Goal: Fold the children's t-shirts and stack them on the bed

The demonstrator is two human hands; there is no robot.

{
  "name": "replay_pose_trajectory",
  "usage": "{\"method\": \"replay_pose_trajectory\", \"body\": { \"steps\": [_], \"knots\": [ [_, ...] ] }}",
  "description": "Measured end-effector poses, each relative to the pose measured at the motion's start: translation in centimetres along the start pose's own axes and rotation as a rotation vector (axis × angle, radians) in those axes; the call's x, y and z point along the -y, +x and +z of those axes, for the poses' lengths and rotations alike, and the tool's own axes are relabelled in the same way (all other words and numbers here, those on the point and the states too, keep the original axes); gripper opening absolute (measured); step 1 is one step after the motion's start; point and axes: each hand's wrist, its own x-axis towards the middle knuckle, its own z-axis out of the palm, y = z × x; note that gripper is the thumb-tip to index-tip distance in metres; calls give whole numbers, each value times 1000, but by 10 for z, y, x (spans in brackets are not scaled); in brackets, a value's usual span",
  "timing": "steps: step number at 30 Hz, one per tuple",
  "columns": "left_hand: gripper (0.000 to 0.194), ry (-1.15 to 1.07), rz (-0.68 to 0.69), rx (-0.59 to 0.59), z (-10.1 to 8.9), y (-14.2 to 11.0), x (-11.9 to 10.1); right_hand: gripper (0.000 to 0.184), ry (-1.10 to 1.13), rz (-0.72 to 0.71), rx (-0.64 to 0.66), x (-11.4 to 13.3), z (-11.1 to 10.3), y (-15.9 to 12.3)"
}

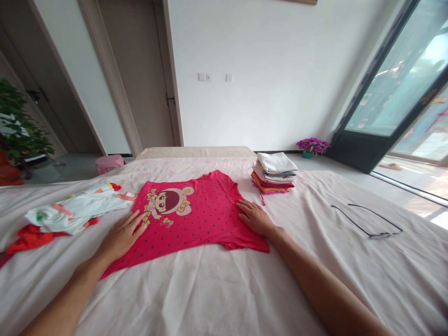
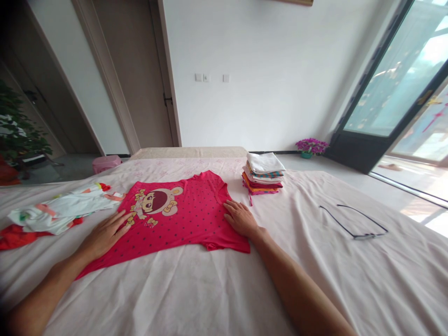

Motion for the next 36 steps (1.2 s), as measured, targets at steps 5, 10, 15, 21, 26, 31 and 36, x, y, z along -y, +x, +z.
{"method": "replay_pose_trajectory", "body": {
  "steps": [5,10,15,21,26,31,36],
  "knots": [
    [60,0,4,-3,-1,-1,0,53,-6,-4,4,1,-1,0],
    [61,12,-5,15,-1,0,-1,52,-8,0,-1,2,-2,0],
    [60,5,2,-11,1,0,1,53,-11,-1,-1,0,0,0],
    [59,8,1,-11,2,0,1,52,-8,0,2,-1,1,1],
    [61,6,6,-12,1,0,1,52,-5,4,7,-1,1,0],
    [61,7,9,-11,4,0,4,52,-9,1,7,0,0,0],
    [61,1,10,0,2,0,2,53,-11,1,7,1,0,0]
  ]
}}
